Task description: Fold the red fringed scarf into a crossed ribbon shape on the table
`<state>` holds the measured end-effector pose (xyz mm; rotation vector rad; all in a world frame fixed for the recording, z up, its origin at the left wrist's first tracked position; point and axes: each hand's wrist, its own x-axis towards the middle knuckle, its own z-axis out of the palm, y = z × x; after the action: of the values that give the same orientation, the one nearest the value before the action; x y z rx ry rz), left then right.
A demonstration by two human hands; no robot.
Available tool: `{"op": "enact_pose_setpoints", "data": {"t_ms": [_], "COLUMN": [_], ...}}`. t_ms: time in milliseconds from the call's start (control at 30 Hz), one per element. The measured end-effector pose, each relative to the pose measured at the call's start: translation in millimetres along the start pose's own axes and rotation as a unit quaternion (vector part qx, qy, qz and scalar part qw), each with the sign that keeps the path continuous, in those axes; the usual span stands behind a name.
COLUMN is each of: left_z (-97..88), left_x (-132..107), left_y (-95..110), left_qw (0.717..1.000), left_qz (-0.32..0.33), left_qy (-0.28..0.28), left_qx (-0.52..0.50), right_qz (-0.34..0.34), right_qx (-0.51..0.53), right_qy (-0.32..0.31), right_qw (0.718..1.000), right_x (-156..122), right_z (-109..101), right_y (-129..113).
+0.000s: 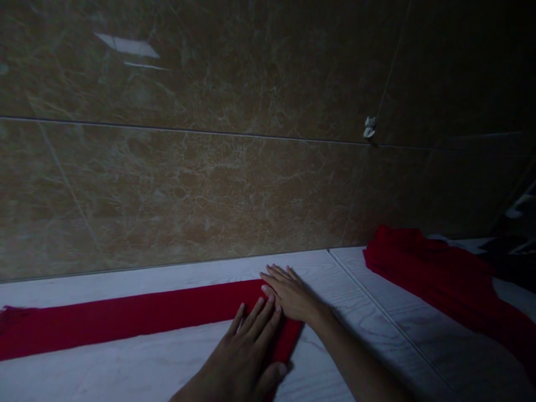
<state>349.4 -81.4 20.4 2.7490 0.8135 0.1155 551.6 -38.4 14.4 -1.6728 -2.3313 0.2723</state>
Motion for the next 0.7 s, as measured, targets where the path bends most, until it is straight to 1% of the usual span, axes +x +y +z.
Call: {"op": "enact_pose_setpoints", "data": {"t_ms": [133, 233, 400, 467, 533, 633, 700], "left_z": [-1.2, -5.6, -15.7, -19.5, -22.4, -24.8, -25.8], "left_x": [-1, -1, -3, -3, -3, -3, -3], "left_y": [2, 4, 7, 6, 4, -1, -5], "left_qw": [1.000, 1.000, 0.998, 0.998, 0.998, 0.997, 0.995], "left_qz": [-0.007, -0.018, -0.016, -0.015, -0.018, -0.029, -0.034], "left_qy": [-0.002, -0.016, -0.030, -0.013, 0.016, 0.053, 0.076], "left_qx": [-0.011, -0.019, -0.051, -0.057, -0.058, -0.051, -0.047], "right_qz": [0.004, 0.016, 0.039, 0.043, 0.044, 0.032, 0.022], "right_qx": [0.001, 0.011, 0.024, 0.034, 0.053, 0.092, 0.113], "right_qy": [0.005, 0.012, 0.057, 0.088, 0.133, 0.204, 0.237], "right_qw": [1.000, 1.000, 0.997, 0.995, 0.989, 0.974, 0.965], "right_x": [1, 1, 1, 2, 3, 6, 7], "right_z": [0, -1, -7, -9, -10, -10, -10], "right_y": [-1, -1, 5, 11, 18, 27, 32]}}
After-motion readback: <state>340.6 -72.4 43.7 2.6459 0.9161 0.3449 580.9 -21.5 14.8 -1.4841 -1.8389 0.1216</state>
